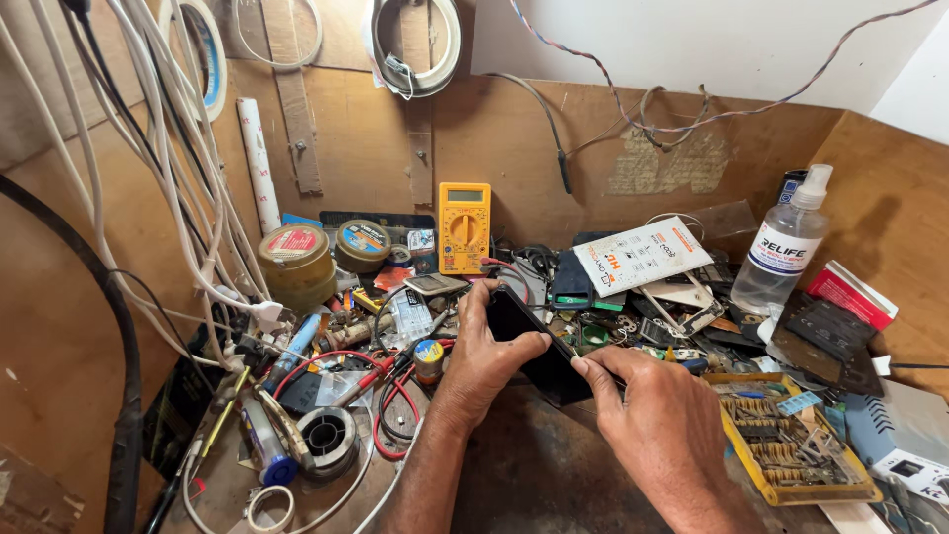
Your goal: The person holds a smartphone at a cluttered repair workbench and uses a thin pry tool to work along the edge of the device, prying at its seam. They set the phone down, pick up small parts and a screw organizer tray, and continue prying and handling the phone throughout the clip.
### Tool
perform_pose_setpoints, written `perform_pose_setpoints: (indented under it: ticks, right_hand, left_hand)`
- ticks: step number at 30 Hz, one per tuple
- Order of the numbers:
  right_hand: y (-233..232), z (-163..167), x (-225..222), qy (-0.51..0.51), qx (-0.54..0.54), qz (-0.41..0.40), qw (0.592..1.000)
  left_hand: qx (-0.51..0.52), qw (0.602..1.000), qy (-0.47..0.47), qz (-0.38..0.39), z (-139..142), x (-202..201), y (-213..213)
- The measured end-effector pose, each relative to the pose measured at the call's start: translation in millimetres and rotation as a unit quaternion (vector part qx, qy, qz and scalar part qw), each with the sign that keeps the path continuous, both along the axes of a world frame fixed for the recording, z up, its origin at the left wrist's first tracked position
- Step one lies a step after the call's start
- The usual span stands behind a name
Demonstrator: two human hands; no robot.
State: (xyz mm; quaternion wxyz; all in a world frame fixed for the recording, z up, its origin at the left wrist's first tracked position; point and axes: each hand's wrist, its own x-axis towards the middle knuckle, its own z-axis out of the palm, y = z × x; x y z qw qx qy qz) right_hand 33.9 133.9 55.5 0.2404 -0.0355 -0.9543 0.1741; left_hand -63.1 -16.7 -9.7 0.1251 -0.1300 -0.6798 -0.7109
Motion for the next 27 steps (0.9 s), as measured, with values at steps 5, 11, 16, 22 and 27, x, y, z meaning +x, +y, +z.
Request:
perform_pose_setpoints:
  ticks: [5, 11, 16, 22, 27]
  right_hand:
    - [-2.3, -2.2, 1.0, 0.029, 0.009, 0.011, 0.999]
    - [-2.1, -11.1, 1.6, 0.054, 0.018, 0.016, 0.998]
    - [-8.4, -25.4, 4.0, 0.158, 0.036, 0.051, 0.985]
    - [-8.3, -26.6, -1.2, 0.13, -0.092, 0.038, 0.987]
    - [-4.1, -31.6, -6.1, 0.095, -0.131, 0.004, 0.987]
  left_hand:
    - [0.004, 1.0, 0.001, 0.023, -4.2, -3.2, 2.4]
    - [0.012, 0.999, 0.015, 0.027, -5.2, -4.8, 0.7]
    - [0.077, 0.997, 0.009, -0.013, -7.1, -4.3, -1.8]
    - [0.166, 0.983, -0.013, -0.076, -9.4, -5.3, -2.9]
    - [0.235, 0.962, -0.033, -0.133, -8.7, -6.5, -2.2]
